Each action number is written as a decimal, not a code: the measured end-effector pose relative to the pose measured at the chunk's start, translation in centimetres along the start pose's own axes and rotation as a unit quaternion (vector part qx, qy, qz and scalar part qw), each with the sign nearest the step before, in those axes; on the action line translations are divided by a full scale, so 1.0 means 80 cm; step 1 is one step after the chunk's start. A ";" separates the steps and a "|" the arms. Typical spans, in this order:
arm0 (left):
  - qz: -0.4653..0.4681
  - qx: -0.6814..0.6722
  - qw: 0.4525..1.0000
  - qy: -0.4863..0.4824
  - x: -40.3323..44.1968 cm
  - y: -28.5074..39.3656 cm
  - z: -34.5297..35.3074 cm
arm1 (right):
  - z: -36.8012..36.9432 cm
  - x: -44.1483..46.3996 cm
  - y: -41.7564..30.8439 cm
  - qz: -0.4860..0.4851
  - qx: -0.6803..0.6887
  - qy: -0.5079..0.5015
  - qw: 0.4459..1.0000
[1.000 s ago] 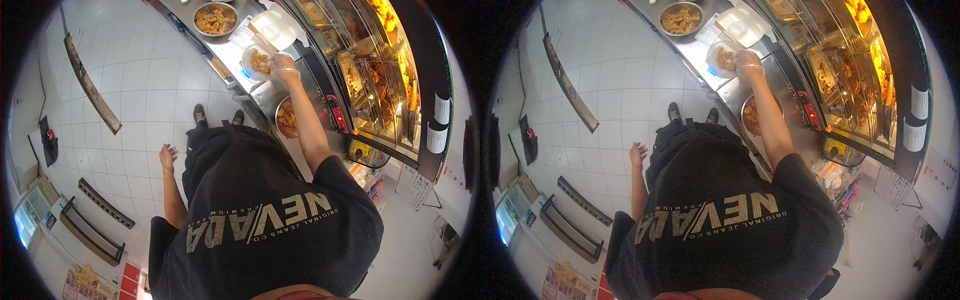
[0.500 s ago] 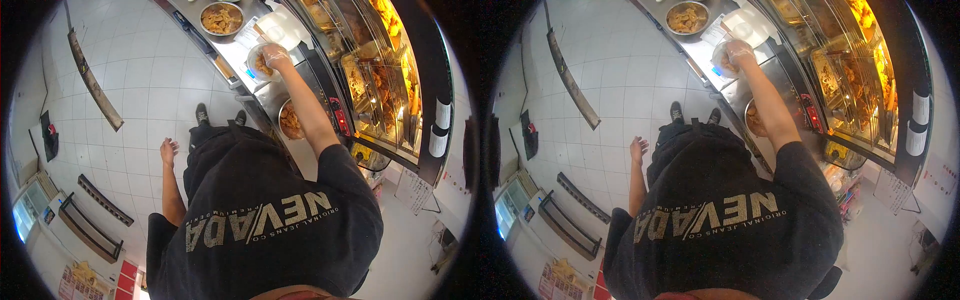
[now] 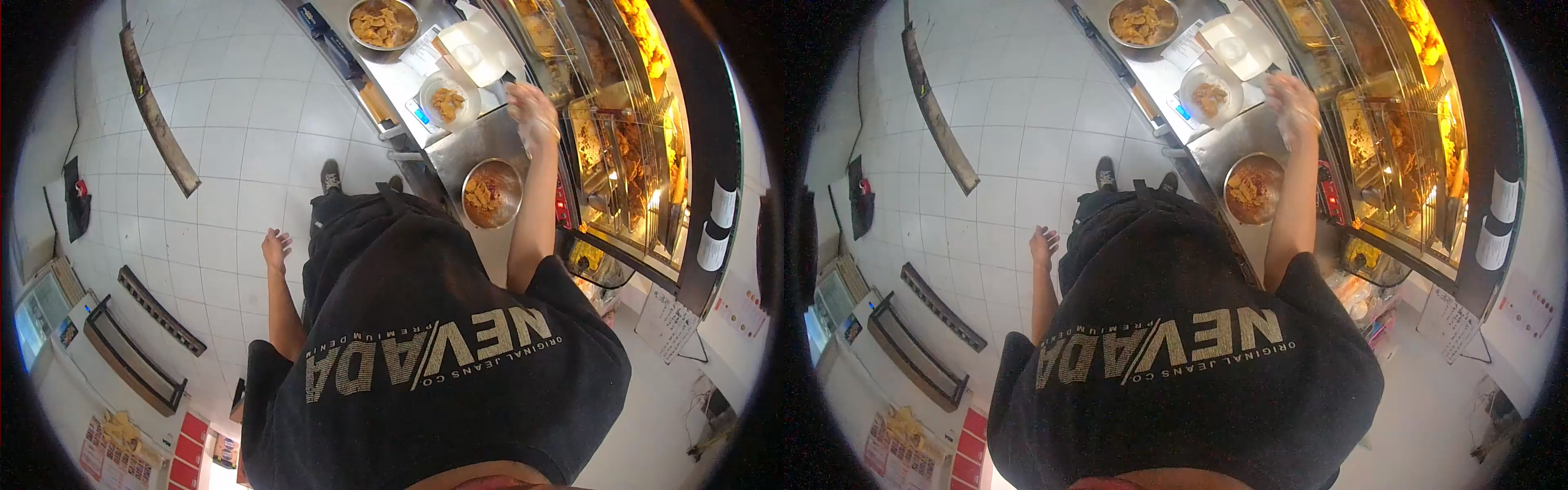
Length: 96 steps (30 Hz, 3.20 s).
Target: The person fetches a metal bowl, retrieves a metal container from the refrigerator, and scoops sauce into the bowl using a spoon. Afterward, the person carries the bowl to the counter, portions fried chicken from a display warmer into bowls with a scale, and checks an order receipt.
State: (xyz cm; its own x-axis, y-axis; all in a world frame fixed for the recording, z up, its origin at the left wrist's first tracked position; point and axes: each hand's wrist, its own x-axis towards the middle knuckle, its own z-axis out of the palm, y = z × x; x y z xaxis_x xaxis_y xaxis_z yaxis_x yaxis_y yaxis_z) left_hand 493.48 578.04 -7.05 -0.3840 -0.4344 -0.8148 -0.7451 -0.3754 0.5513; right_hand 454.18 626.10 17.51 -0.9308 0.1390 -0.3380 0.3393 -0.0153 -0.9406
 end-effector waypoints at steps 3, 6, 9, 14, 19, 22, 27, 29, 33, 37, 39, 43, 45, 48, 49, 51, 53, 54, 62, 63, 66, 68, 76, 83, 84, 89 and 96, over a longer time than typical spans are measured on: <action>-0.006 0.008 1.000 -0.008 0.007 0.004 0.013 | -0.088 -0.032 -0.041 -0.205 -0.009 0.165 0.965; -0.014 0.038 0.998 -0.040 0.013 0.015 0.025 | -0.130 -0.085 -0.162 -0.283 -0.029 0.434 0.855; -0.014 0.072 0.995 -0.068 0.028 0.036 0.041 | -0.213 -0.071 -0.192 -0.327 -0.018 0.569 0.755; 0.027 0.094 0.992 -0.074 0.044 0.067 0.047 | -0.300 -0.031 -0.240 0.091 -0.711 0.509 0.476; 0.038 0.086 0.994 -0.062 0.038 0.061 0.031 | -0.329 -0.002 -0.196 0.074 -0.659 0.512 0.546; 0.037 0.071 0.995 -0.053 0.035 0.035 0.021 | -0.143 -0.074 -0.177 -0.171 -0.511 0.608 0.583; 0.002 0.060 0.996 -0.062 0.020 0.031 0.034 | 0.012 -0.026 0.044 -0.019 -0.679 0.076 0.730; 0.011 0.088 0.992 -0.093 0.007 0.054 0.051 | 0.017 0.043 0.171 0.167 -0.383 0.005 0.908; 0.075 0.133 0.980 -0.128 -0.016 0.115 0.079 | -0.010 0.053 0.209 -0.039 -0.508 -0.113 0.853; 0.107 0.196 0.953 -0.203 -0.053 0.178 0.141 | -0.082 -0.028 0.184 -0.101 -0.442 0.075 0.888; 0.130 0.240 0.924 -0.268 -0.066 0.193 0.193 | -0.123 -0.092 0.175 -0.266 -0.461 0.262 0.805; 0.161 0.375 0.824 -0.393 -0.102 0.202 0.332 | -0.157 -0.201 0.124 -0.075 -0.555 0.195 0.805; 0.180 0.371 0.771 -0.485 -0.117 0.181 0.398 | -0.168 -0.219 0.166 -0.083 -0.615 0.187 0.761; 0.183 0.455 0.718 -0.494 -0.188 0.180 0.471 | -0.183 -0.230 0.231 -0.236 -0.640 0.197 0.704; 0.196 0.486 0.698 -0.488 -0.202 0.177 0.485 | -0.189 -0.236 0.225 -0.252 -0.639 0.213 0.695; 0.213 0.508 0.680 -0.484 -0.214 0.174 0.503 | -0.196 -0.238 0.208 -0.263 -0.629 0.236 0.692; 0.217 0.494 0.680 -0.496 -0.215 0.164 0.509 | -0.200 -0.248 0.195 -0.246 -0.615 0.250 0.707; 0.224 0.502 0.674 -0.493 -0.215 0.161 0.511 | -0.202 -0.253 0.196 -0.217 -0.585 0.277 0.731; 0.113 0.357 0.791 -0.483 -0.191 0.177 0.496 | -0.131 -0.195 0.111 -0.022 -0.054 0.231 0.971; 0.106 0.341 0.805 -0.474 -0.179 0.182 0.484 | -0.114 -0.166 0.133 -0.014 -0.008 0.174 0.985; 0.102 0.306 0.845 -0.426 -0.157 0.215 0.438 | -0.038 -0.066 0.175 -0.129 -0.355 0.202 0.904; 0.104 0.281 0.873 -0.384 -0.139 0.236 0.408 | -0.009 0.004 0.224 -0.037 -0.343 0.086 0.935; 0.133 0.285 0.868 -0.385 -0.049 0.322 0.392 | 0.036 -0.030 0.105 0.122 -0.413 0.128 0.893; 0.105 0.393 0.795 -0.450 0.016 0.384 0.380 | -0.090 -0.101 -0.053 -0.242 -0.476 0.517 0.669; 0.108 0.410 0.788 -0.446 0.029 0.388 0.370 | -0.119 -0.106 -0.085 -0.330 -0.493 0.546 0.591; 0.117 0.422 0.812 -0.385 0.056 0.405 0.330 | -0.197 -0.111 -0.239 -0.327 -0.700 0.428 0.469; 0.085 0.331 0.896 -0.284 0.076 0.364 0.268 | -0.256 -0.041 -0.259 -0.169 -0.747 0.263 0.586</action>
State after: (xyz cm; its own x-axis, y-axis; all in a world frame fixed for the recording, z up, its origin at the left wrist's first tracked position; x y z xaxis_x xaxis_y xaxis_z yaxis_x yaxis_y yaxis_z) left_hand 457.79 582.00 0.15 -0.5980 0.1183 -0.7927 -0.7372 0.3067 0.6020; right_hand 452.97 646.23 38.80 -0.9420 0.1757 0.2859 0.2530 0.9316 0.2610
